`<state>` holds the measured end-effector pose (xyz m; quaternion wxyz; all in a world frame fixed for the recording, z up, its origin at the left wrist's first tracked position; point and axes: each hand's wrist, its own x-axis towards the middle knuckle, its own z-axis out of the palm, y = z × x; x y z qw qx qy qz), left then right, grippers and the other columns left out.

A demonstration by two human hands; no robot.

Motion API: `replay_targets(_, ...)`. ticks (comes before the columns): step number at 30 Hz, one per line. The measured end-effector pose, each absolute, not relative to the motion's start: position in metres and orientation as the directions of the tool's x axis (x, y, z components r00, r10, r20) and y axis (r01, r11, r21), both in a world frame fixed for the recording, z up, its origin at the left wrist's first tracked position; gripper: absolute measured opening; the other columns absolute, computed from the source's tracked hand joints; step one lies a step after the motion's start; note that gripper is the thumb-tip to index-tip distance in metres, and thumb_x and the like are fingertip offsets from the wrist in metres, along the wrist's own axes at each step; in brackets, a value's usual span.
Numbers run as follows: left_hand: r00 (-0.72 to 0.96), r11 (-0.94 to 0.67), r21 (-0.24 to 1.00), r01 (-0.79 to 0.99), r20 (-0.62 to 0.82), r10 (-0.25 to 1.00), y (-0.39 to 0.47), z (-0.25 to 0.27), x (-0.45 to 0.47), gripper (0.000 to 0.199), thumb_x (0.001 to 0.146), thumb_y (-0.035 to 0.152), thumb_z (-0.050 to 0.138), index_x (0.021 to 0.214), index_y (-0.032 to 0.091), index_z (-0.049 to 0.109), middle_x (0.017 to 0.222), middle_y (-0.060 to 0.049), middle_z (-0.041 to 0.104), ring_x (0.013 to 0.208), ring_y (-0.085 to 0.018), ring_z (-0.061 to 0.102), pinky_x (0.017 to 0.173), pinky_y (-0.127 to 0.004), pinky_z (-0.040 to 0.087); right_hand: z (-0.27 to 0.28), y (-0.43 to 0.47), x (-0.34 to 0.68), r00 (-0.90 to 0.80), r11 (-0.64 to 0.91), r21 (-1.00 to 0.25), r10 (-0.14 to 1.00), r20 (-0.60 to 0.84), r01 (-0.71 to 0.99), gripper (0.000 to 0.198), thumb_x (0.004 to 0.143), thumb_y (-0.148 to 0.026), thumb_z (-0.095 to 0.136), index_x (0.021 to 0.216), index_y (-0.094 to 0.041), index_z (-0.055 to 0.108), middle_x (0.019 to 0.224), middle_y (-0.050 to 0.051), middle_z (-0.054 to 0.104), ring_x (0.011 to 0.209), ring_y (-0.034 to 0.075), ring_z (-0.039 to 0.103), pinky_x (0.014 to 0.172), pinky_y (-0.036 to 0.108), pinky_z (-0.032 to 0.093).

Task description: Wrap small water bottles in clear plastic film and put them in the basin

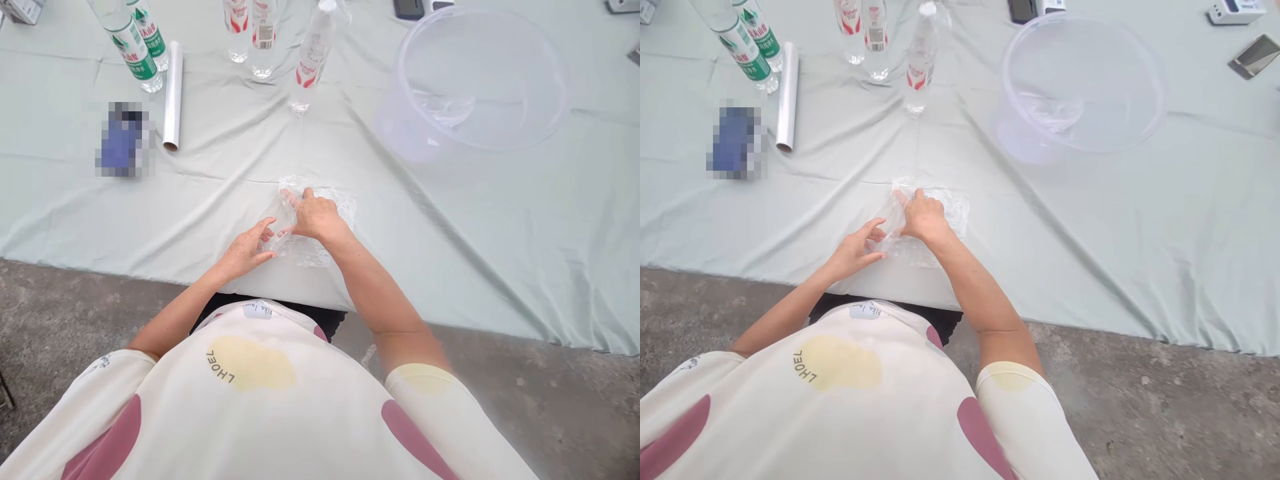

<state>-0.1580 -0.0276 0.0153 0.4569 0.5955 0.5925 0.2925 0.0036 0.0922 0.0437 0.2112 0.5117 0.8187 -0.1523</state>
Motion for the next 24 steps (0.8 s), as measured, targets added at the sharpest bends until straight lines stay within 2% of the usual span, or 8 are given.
replay_targets(4,-0.159,0.343,0.934,0.099,-0.326,0.932,-0.033,0.006,-0.152,0.014,0.081,0.03,0.066,0.092,0.02,0.064,0.078,0.0,0.066,0.069,-0.014,0.066,0.065,-0.027,0.054,0.039,0.105,0.003,-0.376,0.391,-0.06,0.816,-0.44,0.918,0.093,0.079,-0.077,0.057,0.156,-0.033,0.028,0.137,0.019,0.046,0.11,0.036,0.055,0.086,0.044,0.046)
replay_targets(7,-0.105,0.534,0.79,-0.301,-0.585,0.804,-0.049,0.009,-0.158,0.023,0.077,0.034,0.074,0.084,0.018,0.059,0.072,0.0,0.066,0.055,-0.012,0.064,0.049,-0.021,0.049,0.03,0.117,0.003,-0.389,0.395,-0.066,0.841,-0.375,0.916,0.091,0.077,-0.076,0.06,0.152,-0.032,0.034,0.142,0.018,0.043,0.119,0.039,0.046,0.089,0.048,0.046)
replay_targets(9,0.05,0.674,0.656,-0.34,-0.703,0.71,-0.065,0.013,-0.169,0.029,0.074,0.037,0.077,0.085,0.018,0.059,0.068,-0.001,0.066,0.051,-0.012,0.063,0.043,-0.02,0.045,0.026,0.123,0.003,-0.417,0.424,-0.06,0.839,-0.349,0.904,0.091,0.076,-0.075,0.061,0.152,-0.032,0.034,0.144,0.018,0.041,0.123,0.04,0.042,0.091,0.05,0.045)
replay_targets(11,0.176,0.766,0.626,-0.147,-0.745,0.643,-0.079,0.024,-0.181,0.028,0.075,0.041,0.076,0.083,0.018,0.061,0.067,-0.002,0.067,0.048,-0.013,0.062,0.038,-0.019,0.04,0.025,0.126,0.002,-0.432,0.443,-0.053,0.83,-0.354,0.895,0.089,0.078,-0.072,0.062,0.153,-0.033,0.033,0.147,0.018,0.039,0.124,0.039,0.04,0.093,0.051,0.044)
replay_targets(14,0.058,0.583,0.782,0.219,-0.607,0.792,-0.087,0.054,-0.189,0.019,0.083,0.038,0.068,0.079,0.02,0.064,0.073,-0.002,0.069,0.055,-0.013,0.063,0.043,-0.02,0.041,0.029,0.124,-0.003,-0.414,0.438,-0.037,0.816,-0.403,0.898,0.089,0.08,-0.065,0.064,0.155,-0.033,0.029,0.15,0.018,0.037,0.125,0.04,0.04,0.092,0.051,0.045)
replay_targets(17,-0.155,0.182,0.906,0.382,-0.131,0.979,-0.068,0.09,-0.168,0.009,0.089,0.03,0.059,0.089,0.024,0.064,0.079,-0.001,0.067,0.068,-0.014,0.063,0.062,-0.025,0.049,0.035,0.121,-0.01,-0.393,0.427,-0.021,0.811,-0.433,0.904,0.092,0.08,-0.058,0.068,0.157,-0.033,0.024,0.149,0.019,0.037,0.124,0.041,0.042,0.089,0.049,0.048)
replay_targets(19,-0.046,-0.054,0.913,0.404,0.079,0.996,-0.044,0.101,-0.142,0.009,0.09,0.026,0.055,0.089,0.024,0.063,0.082,-0.002,0.066,0.076,-0.017,0.063,0.074,-0.029,0.05,0.036,0.121,-0.014,-0.384,0.422,-0.009,0.814,-0.436,0.906,0.092,0.08,-0.054,0.07,0.157,-0.033,0.024,0.145,0.02,0.041,0.121,0.04,0.045,0.087,0.048,0.048)
replay_targets(24,0.314,-0.141,0.838,0.527,-0.037,0.949,0.022,0.075,-0.099,0.011,0.085,0.018,0.057,0.077,0.021,0.051,0.076,-0.004,0.058,0.076,-0.023,0.061,0.078,-0.036,0.048,0.033,0.126,-0.014,-0.373,0.412,-0.008,0.817,-0.439,0.911,0.075,0.088,-0.045,0.06,0.155,-0.035,0.029,0.137,0.018,0.046,0.114,0.037,0.05,0.081,0.045,0.05)
